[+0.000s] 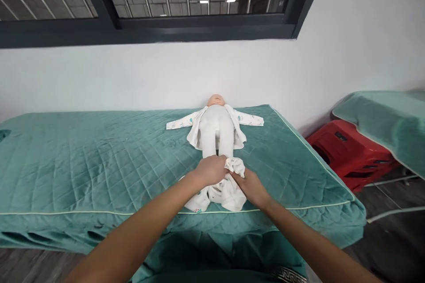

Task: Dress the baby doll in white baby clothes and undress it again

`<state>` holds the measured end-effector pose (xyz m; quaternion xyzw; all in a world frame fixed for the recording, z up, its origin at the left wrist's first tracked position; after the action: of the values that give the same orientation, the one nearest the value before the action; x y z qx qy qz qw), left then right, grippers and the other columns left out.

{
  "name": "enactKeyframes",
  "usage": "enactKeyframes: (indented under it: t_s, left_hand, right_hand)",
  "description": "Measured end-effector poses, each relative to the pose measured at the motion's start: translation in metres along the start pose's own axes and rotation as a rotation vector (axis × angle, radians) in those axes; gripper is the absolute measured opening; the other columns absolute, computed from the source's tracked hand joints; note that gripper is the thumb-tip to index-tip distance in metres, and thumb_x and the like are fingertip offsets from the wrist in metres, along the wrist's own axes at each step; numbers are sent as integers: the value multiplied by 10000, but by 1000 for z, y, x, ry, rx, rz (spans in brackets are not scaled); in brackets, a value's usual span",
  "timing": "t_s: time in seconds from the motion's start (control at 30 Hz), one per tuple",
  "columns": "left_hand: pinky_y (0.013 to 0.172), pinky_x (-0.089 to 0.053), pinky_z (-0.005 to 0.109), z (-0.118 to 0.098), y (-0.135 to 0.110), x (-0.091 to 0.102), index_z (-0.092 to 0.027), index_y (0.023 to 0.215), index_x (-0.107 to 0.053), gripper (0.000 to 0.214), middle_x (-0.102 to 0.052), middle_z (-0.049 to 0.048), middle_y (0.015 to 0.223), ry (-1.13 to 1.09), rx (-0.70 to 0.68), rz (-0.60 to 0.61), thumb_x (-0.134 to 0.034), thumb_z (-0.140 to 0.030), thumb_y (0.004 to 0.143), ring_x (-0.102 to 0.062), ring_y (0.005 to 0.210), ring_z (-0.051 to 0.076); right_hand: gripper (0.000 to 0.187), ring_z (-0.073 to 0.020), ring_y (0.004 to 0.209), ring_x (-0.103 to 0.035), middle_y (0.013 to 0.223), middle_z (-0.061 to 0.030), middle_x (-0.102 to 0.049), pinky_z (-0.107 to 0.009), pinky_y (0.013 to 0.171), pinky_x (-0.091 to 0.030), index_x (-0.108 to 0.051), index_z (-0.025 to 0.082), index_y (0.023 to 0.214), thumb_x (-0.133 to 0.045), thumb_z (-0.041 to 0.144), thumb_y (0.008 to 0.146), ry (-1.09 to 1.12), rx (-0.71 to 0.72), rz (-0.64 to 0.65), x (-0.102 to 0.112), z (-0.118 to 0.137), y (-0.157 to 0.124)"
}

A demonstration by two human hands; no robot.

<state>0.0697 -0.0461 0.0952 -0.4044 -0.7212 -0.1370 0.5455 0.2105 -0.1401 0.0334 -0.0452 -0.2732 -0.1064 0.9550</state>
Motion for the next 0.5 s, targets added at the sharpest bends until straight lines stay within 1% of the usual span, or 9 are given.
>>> enactKeyframes:
  t_s: [0.1,0.2,0.27,0.33,0.43,0.5]
  left_hand:
    - [907,-508,388,7,1,-1,-196,1195,-641,322,-706,132,1229,-71,-26,2,-501,-315,930,-658,1145,312]
    - [890,-510,346,11,-3,4,-212,1112,-676,266,-730,90,1158,-298,-9,-21,-559,-333,906,-664,1101,281]
    - [882,-513,341,12,-8,6,-209,1080,-685,256,-733,75,1122,-508,10,-42,-612,-345,876,-665,1076,275]
    - [856,-518,345,13,-13,6,-189,1082,-678,293,-726,79,1103,-766,42,-31,-666,-361,846,-671,1041,272]
    - [810,-524,323,17,-18,3,-172,1129,-651,420,-705,85,1103,-1201,54,46,-767,-386,786,-678,985,241]
    - [804,-527,310,22,-20,3,-171,1153,-644,497,-692,87,1115,-1396,18,89,-831,-361,733,-678,954,217]
  right_hand:
    - [408,-305,1063,-686,1150,-93,-749,-399,917,-497,-680,225,1149,-502,534,950,64,29,-44,-4,-3,-1]
    - [351,-275,963,-681,1021,-73,-752,-370,860,-494,-664,223,1047,-526,530,945,149,50,-60,-8,-6,-1]
    - [325,-236,845,-650,884,-38,-718,-337,775,-488,-641,219,951,-560,533,925,237,39,-86,-10,-9,0]
    - [316,-200,770,-598,806,-7,-663,-307,712,-467,-620,214,883,-614,529,888,344,27,-122,-11,-12,4]
    - [304,-171,749,-556,809,10,-632,-288,702,-452,-624,206,873,-708,493,816,509,34,-180,-11,-16,14]
    - [309,-165,736,-547,811,13,-632,-282,686,-446,-630,206,869,-757,467,764,609,44,-210,-9,-16,22]
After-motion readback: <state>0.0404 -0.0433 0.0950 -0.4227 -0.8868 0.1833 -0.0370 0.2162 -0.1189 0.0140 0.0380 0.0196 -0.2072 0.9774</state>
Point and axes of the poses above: each hand's wrist, its own y-axis towards the middle knuckle, its own x-axis out of the back of the hand, z = x × y, the point moved 1 cm from there along y, towards the middle knuckle
